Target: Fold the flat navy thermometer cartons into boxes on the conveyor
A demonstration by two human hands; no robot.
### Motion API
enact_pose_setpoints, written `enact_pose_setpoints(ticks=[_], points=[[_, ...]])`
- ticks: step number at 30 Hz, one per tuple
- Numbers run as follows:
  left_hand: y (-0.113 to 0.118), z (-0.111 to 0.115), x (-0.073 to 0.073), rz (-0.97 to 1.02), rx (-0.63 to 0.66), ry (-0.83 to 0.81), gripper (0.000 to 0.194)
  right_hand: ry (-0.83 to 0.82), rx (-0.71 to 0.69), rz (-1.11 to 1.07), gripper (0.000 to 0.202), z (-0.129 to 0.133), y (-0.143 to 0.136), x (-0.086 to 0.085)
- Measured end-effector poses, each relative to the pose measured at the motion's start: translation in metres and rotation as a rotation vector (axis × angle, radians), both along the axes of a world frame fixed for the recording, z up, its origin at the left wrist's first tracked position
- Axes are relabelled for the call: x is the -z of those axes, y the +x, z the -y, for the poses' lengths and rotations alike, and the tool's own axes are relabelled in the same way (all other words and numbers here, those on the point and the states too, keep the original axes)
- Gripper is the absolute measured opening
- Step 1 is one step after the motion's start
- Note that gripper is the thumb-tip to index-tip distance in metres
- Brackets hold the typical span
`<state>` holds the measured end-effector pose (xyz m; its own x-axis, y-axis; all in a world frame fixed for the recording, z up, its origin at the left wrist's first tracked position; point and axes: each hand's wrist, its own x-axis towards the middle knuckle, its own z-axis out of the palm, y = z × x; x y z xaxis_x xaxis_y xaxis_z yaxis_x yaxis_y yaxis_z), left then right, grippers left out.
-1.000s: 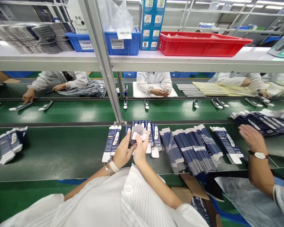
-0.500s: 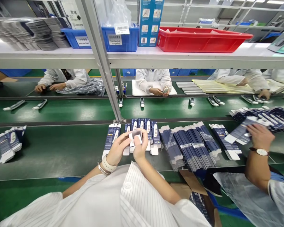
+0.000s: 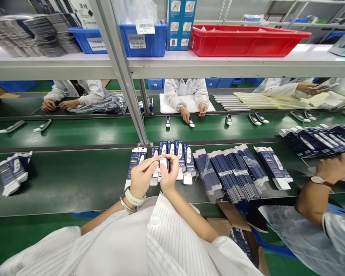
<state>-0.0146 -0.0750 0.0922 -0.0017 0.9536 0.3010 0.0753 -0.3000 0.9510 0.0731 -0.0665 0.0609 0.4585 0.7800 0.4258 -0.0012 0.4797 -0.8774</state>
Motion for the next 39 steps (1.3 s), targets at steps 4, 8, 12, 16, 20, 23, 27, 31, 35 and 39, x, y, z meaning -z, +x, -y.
enact_pose_setpoints(ticks=[4,8,12,16,20,23,27,31,35,39], points=[[-0.006,-0.003,0.007,-0.136,0.077,0.407,0.028,0.019,0.002,0.009,0.017,-0.001,0.005,-0.001],[-0.016,-0.008,0.01,-0.216,0.191,0.466,0.021,0.013,-0.026,0.078,0.02,-0.004,0.014,-0.006],[-0.017,-0.007,0.009,-0.137,0.161,0.258,0.008,0.057,-0.06,0.222,0.024,-0.007,0.023,-0.008],[-0.013,-0.006,0.01,-0.014,0.186,-0.016,0.026,0.115,-0.158,0.374,0.029,-0.012,0.032,-0.008],[-0.011,-0.007,0.01,-0.069,0.182,-0.015,0.028,0.103,-0.186,0.397,0.036,-0.014,0.035,-0.007],[-0.01,-0.008,0.01,-0.118,0.119,0.012,0.024,0.099,-0.159,0.364,0.038,-0.014,0.033,-0.006],[-0.007,-0.01,0.009,-0.132,0.074,-0.006,0.023,0.084,-0.122,0.316,0.039,-0.014,0.029,-0.006],[-0.006,-0.013,0.008,-0.118,0.075,-0.017,0.023,0.013,-0.077,0.276,0.043,-0.014,0.026,-0.006],[-0.004,-0.015,0.008,-0.127,0.085,-0.019,0.023,-0.024,-0.04,0.235,0.044,-0.013,0.024,-0.006],[-0.005,-0.017,0.009,-0.131,0.134,-0.053,0.023,-0.07,-0.033,0.217,0.045,-0.012,0.023,-0.006]])
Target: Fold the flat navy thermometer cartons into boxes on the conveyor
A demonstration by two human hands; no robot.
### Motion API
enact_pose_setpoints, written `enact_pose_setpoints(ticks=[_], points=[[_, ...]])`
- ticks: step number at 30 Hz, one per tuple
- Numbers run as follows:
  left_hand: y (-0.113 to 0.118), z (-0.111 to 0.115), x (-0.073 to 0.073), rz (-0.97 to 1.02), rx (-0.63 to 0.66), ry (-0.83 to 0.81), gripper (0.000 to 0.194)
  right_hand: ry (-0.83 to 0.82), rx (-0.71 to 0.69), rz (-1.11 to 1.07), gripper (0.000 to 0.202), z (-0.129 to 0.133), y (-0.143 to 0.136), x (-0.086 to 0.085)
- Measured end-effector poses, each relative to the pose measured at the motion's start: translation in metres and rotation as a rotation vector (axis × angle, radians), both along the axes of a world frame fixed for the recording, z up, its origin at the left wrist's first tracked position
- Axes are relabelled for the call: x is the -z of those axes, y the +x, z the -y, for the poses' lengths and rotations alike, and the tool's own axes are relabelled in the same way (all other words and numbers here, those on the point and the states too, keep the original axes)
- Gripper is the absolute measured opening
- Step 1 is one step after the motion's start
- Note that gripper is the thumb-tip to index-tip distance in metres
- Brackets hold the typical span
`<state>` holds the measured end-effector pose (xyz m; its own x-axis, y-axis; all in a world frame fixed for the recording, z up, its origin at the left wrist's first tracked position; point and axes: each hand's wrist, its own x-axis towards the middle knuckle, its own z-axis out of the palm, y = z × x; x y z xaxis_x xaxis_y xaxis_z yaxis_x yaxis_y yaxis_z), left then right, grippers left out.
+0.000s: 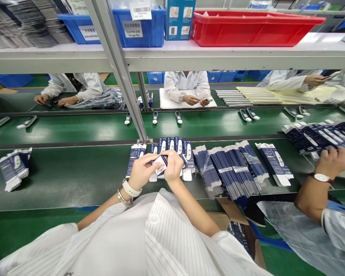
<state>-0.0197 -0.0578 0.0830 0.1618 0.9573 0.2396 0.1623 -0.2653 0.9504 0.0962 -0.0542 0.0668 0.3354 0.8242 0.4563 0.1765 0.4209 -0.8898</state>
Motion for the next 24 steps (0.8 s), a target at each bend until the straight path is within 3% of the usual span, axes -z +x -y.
enact_pose_setpoints(ticks=[8,11,15,16,19,24], points=[[-0.006,-0.006,-0.008,-0.05,0.092,-0.052,0.023,-0.093,-0.001,-0.141,0.048,-0.001,-0.001,0.004],[-0.007,0.0,0.0,0.023,0.15,-0.063,0.035,-0.117,0.002,-0.237,0.05,-0.005,-0.003,0.0],[-0.007,0.015,0.038,0.101,0.145,-0.046,0.091,-0.328,-0.027,-0.489,0.056,-0.018,-0.01,-0.006],[-0.008,0.016,0.05,0.074,0.12,-0.05,0.096,-0.399,-0.041,-0.537,0.057,-0.022,-0.012,-0.005],[-0.015,0.008,0.084,0.013,0.041,-0.139,0.084,-0.511,-0.083,-0.425,0.05,-0.029,-0.013,0.007],[-0.024,-0.044,0.117,-0.04,-0.213,-0.423,0.062,-0.575,-0.018,-0.063,0.056,-0.029,0.01,0.038]])
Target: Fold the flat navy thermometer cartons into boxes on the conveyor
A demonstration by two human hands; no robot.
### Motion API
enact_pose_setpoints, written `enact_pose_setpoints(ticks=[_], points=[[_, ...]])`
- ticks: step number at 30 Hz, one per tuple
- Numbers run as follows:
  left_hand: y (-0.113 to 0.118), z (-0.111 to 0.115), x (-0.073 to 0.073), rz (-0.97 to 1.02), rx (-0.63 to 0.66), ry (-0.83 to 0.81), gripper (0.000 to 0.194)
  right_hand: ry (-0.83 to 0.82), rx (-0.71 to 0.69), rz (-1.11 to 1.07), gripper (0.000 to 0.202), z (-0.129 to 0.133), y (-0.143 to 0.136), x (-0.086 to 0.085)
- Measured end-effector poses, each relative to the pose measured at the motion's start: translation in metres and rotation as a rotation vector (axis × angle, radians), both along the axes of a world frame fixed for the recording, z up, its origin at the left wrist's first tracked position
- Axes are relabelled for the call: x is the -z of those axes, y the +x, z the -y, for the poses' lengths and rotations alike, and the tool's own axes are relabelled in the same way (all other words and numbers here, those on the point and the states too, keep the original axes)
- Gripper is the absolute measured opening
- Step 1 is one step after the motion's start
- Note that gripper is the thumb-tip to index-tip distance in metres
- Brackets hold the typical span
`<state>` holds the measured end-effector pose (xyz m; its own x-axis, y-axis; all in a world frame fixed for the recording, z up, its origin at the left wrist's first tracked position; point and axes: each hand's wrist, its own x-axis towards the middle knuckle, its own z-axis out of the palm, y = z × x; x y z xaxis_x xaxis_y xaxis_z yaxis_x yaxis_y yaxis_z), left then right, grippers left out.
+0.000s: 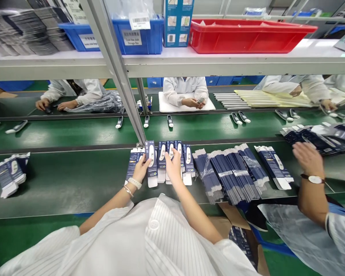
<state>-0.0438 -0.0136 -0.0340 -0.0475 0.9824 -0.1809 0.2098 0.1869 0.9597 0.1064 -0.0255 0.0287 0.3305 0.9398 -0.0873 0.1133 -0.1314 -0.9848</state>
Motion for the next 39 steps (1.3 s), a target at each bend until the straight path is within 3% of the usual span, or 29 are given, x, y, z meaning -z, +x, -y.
enact_pose_setpoints(ticks=[4,7,12,15,19,24,26,30,33,36,39], points=[[0.005,-0.036,0.018,-0.089,0.012,-0.056,0.044,-0.031,0.037,0.101,0.054,0.005,0.024,0.015],[0.008,-0.045,0.026,-0.148,0.02,-0.064,0.04,-0.027,0.066,0.136,0.053,0.01,0.034,0.024],[0.008,-0.038,0.028,-0.178,0.061,-0.067,0.041,-0.08,0.016,0.186,0.046,0.01,0.035,0.042],[0.005,-0.034,0.023,-0.263,0.013,-0.059,0.044,-0.1,-0.041,0.238,0.041,0.006,0.031,0.049],[0.002,-0.037,0.018,-0.444,-0.082,-0.027,0.053,-0.072,-0.06,0.273,0.04,0.003,0.029,0.051],[0.0,-0.037,0.025,-0.574,-0.002,-0.026,0.05,-0.059,-0.066,0.297,0.039,0.005,0.031,0.053],[-0.006,-0.034,0.029,-0.64,-0.051,-0.033,0.049,-0.065,-0.063,0.295,0.04,0.007,0.033,0.054],[-0.03,-0.025,0.04,-0.8,-0.265,-0.137,0.071,-0.091,-0.045,0.287,0.042,0.01,0.037,0.058],[-0.044,-0.018,0.051,-0.857,-0.297,-0.235,0.096,-0.109,-0.046,0.285,0.043,0.009,0.036,0.061],[-0.049,-0.012,0.057,-0.889,-0.284,-0.242,0.1,-0.117,-0.063,0.292,0.042,0.008,0.032,0.061],[-0.049,-0.008,0.046,-0.916,-0.294,-0.202,0.094,-0.092,-0.073,0.296,0.041,0.009,0.026,0.056]])
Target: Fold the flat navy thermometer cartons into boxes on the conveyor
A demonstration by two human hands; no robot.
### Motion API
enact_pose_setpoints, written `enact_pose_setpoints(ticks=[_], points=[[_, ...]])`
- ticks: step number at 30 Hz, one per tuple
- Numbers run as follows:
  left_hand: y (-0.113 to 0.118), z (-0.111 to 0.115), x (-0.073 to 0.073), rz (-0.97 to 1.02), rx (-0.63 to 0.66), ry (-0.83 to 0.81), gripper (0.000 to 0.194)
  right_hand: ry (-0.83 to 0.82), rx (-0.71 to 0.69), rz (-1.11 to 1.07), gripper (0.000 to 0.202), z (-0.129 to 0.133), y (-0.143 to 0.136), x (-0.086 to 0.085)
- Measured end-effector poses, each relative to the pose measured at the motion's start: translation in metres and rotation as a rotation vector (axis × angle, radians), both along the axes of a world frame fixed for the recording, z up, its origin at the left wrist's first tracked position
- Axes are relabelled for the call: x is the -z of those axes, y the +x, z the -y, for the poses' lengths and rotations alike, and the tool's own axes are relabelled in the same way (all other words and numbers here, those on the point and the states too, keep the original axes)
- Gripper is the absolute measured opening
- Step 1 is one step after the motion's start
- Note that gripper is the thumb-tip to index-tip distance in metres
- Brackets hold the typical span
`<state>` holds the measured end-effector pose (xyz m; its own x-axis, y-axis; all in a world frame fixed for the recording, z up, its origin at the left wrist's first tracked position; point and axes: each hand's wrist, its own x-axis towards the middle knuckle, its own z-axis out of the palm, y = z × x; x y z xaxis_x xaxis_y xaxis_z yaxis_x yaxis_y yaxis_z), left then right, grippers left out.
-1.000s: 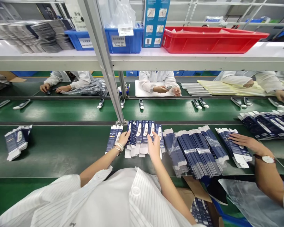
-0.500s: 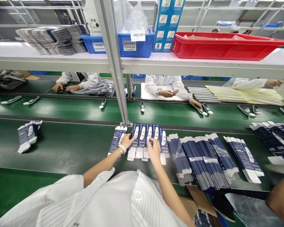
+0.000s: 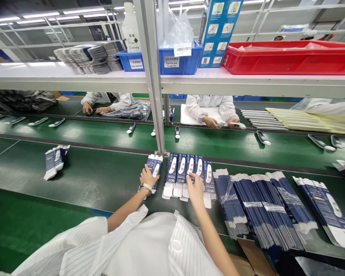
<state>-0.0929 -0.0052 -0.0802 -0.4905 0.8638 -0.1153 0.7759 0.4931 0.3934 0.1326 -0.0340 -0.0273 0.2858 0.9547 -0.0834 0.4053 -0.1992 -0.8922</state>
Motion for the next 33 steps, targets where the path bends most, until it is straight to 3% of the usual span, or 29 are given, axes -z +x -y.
enact_pose_setpoints(ticks=[3,5,7,10,13,16,20,23,26,29,33], points=[[-0.001,0.008,-0.028,0.03,0.069,0.107,0.093,0.028,-0.007,-0.059,0.042,0.004,-0.009,-0.01],[0.0,0.018,-0.053,0.188,0.229,0.227,0.099,0.053,-0.065,-0.197,0.048,0.006,-0.018,-0.021],[0.004,0.029,-0.078,0.46,0.452,0.293,0.107,0.059,-0.213,-0.429,0.062,0.007,-0.029,-0.034],[0.012,0.043,-0.108,0.816,0.717,0.248,0.11,-0.017,-0.508,-0.772,0.076,0.003,-0.043,-0.055],[0.016,0.047,-0.126,0.993,0.771,0.209,0.107,-0.011,-0.582,-0.877,0.07,-0.003,-0.051,-0.067],[0.016,0.044,-0.133,1.032,0.719,0.21,0.089,0.045,-0.406,-0.775,0.048,-0.003,-0.054,-0.073],[0.015,0.039,-0.131,0.963,0.71,0.106,0.033,0.128,-0.167,-0.529,0.031,0.0,-0.056,-0.077],[0.021,0.04,-0.128,0.901,0.689,0.158,0.033,0.203,-0.104,-0.378,0.03,0.0,-0.055,-0.078],[0.032,0.047,-0.125,0.712,0.655,0.304,0.037,0.262,-0.036,-0.352,0.035,-0.001,-0.056,-0.079],[0.045,0.055,-0.121,0.507,0.664,0.434,0.037,0.344,-0.037,-0.481,0.041,0.003,-0.063,-0.081],[0.057,0.059,-0.117,0.355,0.737,0.524,0.057,0.327,-0.007,-0.68,0.048,0.014,-0.074,-0.085]])
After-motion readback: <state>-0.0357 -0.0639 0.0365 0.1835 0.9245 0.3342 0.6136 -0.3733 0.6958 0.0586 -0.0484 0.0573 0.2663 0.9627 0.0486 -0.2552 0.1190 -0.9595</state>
